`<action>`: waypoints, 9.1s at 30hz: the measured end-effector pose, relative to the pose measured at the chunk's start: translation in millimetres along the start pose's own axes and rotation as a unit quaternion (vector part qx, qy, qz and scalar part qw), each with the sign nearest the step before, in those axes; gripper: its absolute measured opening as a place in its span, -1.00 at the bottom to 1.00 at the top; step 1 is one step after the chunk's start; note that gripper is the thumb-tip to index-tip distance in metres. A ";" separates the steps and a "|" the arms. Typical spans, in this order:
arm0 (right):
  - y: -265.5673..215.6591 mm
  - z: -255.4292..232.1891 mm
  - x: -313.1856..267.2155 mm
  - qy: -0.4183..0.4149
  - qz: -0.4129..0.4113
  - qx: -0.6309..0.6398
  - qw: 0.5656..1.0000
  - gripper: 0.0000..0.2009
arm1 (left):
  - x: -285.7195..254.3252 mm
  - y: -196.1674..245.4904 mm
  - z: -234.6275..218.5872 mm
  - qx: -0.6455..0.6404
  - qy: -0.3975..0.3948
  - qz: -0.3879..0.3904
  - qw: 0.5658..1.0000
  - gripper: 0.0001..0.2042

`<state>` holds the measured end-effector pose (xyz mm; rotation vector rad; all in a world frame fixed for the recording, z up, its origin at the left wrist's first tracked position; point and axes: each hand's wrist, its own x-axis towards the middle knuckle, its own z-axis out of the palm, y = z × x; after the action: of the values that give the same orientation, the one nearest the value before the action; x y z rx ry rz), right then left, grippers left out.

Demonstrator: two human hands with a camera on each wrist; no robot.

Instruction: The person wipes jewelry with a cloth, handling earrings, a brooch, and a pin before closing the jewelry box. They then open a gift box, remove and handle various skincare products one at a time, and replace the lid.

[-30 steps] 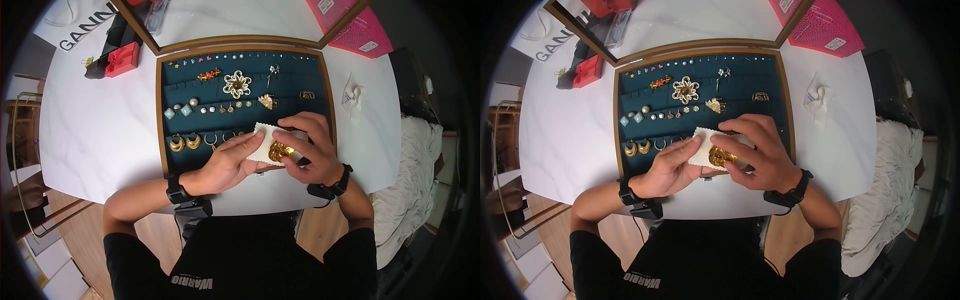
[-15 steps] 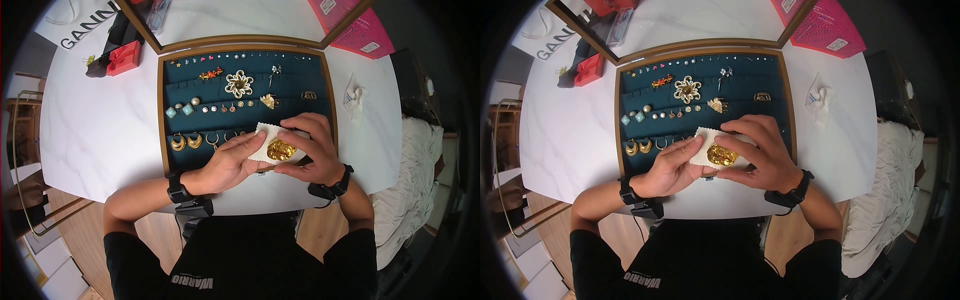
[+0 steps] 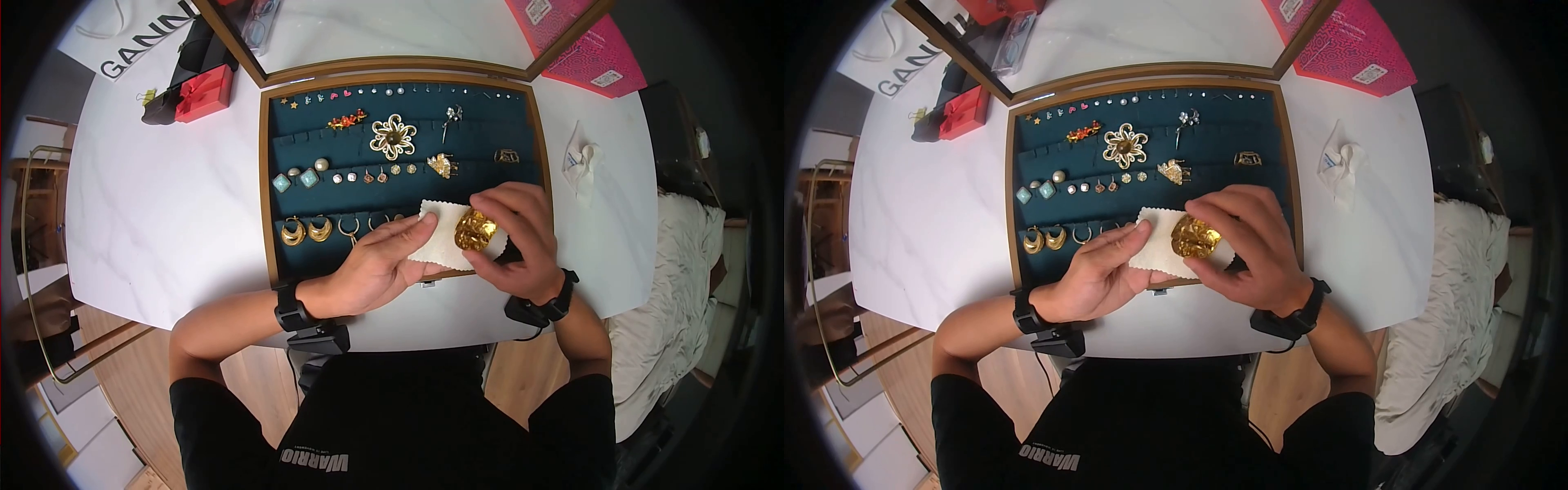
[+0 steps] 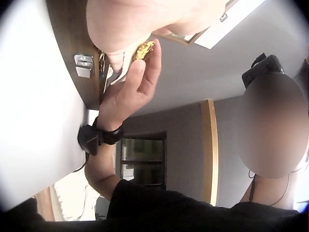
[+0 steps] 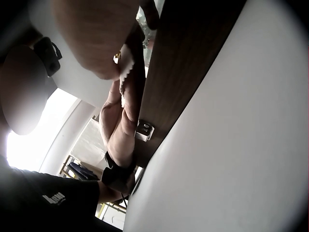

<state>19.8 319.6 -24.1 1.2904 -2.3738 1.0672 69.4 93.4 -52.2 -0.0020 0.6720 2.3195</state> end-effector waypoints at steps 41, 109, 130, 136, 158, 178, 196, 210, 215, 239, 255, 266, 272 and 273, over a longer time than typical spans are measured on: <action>0.1 -0.9 -0.2 -0.011 0.000 -0.017 1.000 -0.40 | 0.9 -3.3 -2.4 -0.021 -0.005 0.011 1.000 -0.53; 3.2 1.3 -1.2 0.004 0.001 0.016 1.000 -0.42 | 0.7 -2.3 -2.4 -0.018 0.005 0.003 1.000 -0.51; 4.4 2.9 -1.9 -0.006 -0.020 0.043 0.999 -0.37 | -2.0 1.5 -3.0 0.018 0.018 -0.028 0.999 -0.50; 6.6 4.6 -4.2 0.023 -0.002 0.048 0.999 -0.37 | -1.1 0.6 -0.1 0.005 0.012 -0.013 1.000 -0.50; 10.5 4.6 -7.2 0.033 0.022 0.064 0.997 -0.36 | 0.2 -2.9 -2.3 -0.018 0.011 0.001 1.000 -0.52; 7.4 7.7 -7.3 -0.026 -0.028 0.071 0.997 -0.35 | -1.7 -1.7 -2.6 -0.003 0.022 -0.015 1.000 -0.51; 8.0 2.9 -6.2 0.009 0.002 0.053 0.999 -0.35 | -0.4 0.4 -1.0 0.006 0.005 -0.011 1.000 -0.50; 8.0 4.3 -4.4 0.010 -0.008 0.060 0.998 -0.36 | -0.4 2.3 0.9 0.006 -0.001 -0.009 1.000 -0.50; 9.1 2.6 -5.3 0.024 0.019 0.061 0.998 -0.37 | 0.4 0.6 -0.5 -0.004 0.000 -0.003 1.000 -0.51; 10.4 4.0 -7.0 0.054 0.035 0.070 0.995 -0.35 | 1.2 -0.1 3.0 -0.020 0.009 0.006 1.000 -0.54; 11.9 3.6 -9.0 0.042 0.036 0.079 0.995 -0.35 | 0.4 0.4 -0.5 0.006 -0.002 -0.005 1.000 -0.51; 8.7 6.3 -4.9 0.010 -0.008 0.077 0.997 -0.36 | 0.3 1.3 0.1 0.006 -0.001 -0.005 1.000 -0.51; 10.5 5.6 -7.6 0.036 0.025 0.085 0.995 -0.38 | 0.5 -0.3 -0.3 -0.024 -0.014 0.009 1.000 -0.52; 10.6 6.1 -6.9 0.031 0.015 0.089 0.995 -0.38 | -0.8 0.0 -1.9 -0.019 -0.006 -0.002 1.000 -0.52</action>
<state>16.1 323.3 -37.2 1.2614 -2.3019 1.3344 69.6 92.0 -53.7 -0.0074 0.6228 2.3263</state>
